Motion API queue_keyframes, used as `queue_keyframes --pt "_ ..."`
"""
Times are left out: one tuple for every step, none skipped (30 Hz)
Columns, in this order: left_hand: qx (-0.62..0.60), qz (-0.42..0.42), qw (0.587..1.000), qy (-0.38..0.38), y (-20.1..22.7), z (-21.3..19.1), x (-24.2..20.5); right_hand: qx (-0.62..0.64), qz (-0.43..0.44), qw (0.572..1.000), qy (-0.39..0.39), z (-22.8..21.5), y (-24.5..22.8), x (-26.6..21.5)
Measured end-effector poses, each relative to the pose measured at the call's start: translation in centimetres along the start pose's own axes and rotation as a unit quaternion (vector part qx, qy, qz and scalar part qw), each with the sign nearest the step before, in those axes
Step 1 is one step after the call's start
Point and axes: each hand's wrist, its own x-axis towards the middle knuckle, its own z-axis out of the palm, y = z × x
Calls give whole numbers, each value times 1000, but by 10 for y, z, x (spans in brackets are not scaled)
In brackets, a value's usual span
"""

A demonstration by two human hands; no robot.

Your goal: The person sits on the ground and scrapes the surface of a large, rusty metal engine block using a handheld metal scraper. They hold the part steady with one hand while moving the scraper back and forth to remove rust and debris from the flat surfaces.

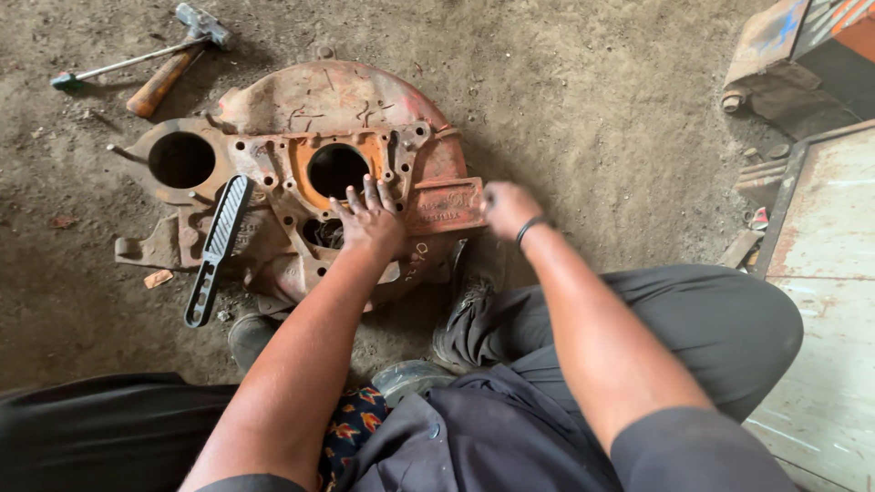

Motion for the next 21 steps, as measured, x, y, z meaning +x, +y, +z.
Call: queue_keyframes --pt "-10 3 1000 10 -1 8 7 -4 7 1000 1 -9 5 9" --pt "-20 6 1000 20 -2 17 15 -12 11 1000 -7 -15 9 13" --pt "-31 8 999 30 -4 25 21 -19 14 1000 -17 -20 13 17" --pt "-16 20 998 55 -6 34 26 -27 17 999 -27 -23 14 19" --pt "-2 29 996 82 -8 39 30 2 18 999 -32 -24 14 21" --pt "11 39 993 109 -8 41 34 31 20 999 -36 -24 13 21" --pt "3 33 996 81 -8 41 34 61 20 997 -44 -23 10 20" --pt "-5 27 998 52 -5 39 33 54 22 997 -42 -22 9 20" --pt "-12 20 999 22 -5 36 29 50 24 998 -41 -20 8 19" --pt "-6 19 999 28 -4 32 27 45 26 998 -40 -17 6 19" --pt "2 20 999 34 -3 27 25 35 21 999 -29 -13 6 18" --pt "10 21 999 39 -2 23 22 24 17 999 -18 -11 6 17" --pt "4 22 999 23 -1 20 19 12 12 1000 -6 -11 8 17" --pt "-2 22 1000 7 0 18 16 0 11 1000 -8 -11 11 17" --pt "-7 21 1000 -9 -2 18 14 -10 9 1000 -9 -11 11 19" --pt "-9 24 1000 17 -2 19 15 -19 6 1000 -11 -11 12 21" --pt "-11 27 999 43 -1 23 17 -20 10 1000 3 -10 12 24" --pt "-11 30 997 70 -3 27 20 -20 13 1000 16 -9 15 26" --pt "-13 29 996 80 -3 31 22 -22 18 999 30 -10 18 27" --pt "-16 29 995 90 -4 35 24 -22 1 999 26 -7 21 28" --pt "-19 29 994 100 -4 38 24 -23 -17 999 21 -3 24 28"
